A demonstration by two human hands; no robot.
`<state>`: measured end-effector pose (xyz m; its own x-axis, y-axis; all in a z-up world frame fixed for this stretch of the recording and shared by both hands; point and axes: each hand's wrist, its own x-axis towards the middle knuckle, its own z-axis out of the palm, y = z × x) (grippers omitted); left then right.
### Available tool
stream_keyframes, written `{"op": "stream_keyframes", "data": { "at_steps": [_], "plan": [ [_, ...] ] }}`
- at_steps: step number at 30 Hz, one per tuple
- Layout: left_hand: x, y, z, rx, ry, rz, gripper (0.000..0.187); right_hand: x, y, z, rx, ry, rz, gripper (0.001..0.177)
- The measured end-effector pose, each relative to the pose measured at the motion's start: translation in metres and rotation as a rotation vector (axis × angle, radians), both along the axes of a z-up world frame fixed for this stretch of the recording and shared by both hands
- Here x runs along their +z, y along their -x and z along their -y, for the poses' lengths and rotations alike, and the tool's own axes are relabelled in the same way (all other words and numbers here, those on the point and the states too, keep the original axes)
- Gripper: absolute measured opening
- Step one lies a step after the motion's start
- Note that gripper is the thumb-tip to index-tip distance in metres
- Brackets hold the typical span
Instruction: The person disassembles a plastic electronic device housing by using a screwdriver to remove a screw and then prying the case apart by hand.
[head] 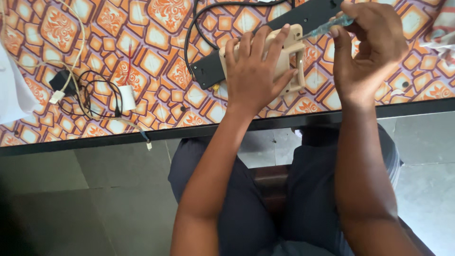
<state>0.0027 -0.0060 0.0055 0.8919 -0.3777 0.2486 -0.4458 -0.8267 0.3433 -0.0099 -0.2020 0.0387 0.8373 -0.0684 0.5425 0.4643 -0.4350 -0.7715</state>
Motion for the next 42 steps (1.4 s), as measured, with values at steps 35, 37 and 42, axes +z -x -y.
{"op": "stream_keyframes", "data": {
  "at_steps": [35, 37, 42],
  "plan": [
    [-0.006, -0.002, 0.000, 0.027, -0.068, -0.028, 0.074, -0.025, 0.002, 0.027, 0.021, 0.077, -0.034, 0.028],
    [-0.006, -0.001, 0.000, 0.027, -0.066, -0.032, 0.074, -0.027, 0.002, 0.026, 0.024, 0.066, -0.029, 0.029],
    [-0.008, -0.001, 0.000, 0.033, -0.063, -0.027, 0.074, -0.029, 0.005, 0.027, 0.008, 0.081, -0.052, 0.029]
  ]
}}
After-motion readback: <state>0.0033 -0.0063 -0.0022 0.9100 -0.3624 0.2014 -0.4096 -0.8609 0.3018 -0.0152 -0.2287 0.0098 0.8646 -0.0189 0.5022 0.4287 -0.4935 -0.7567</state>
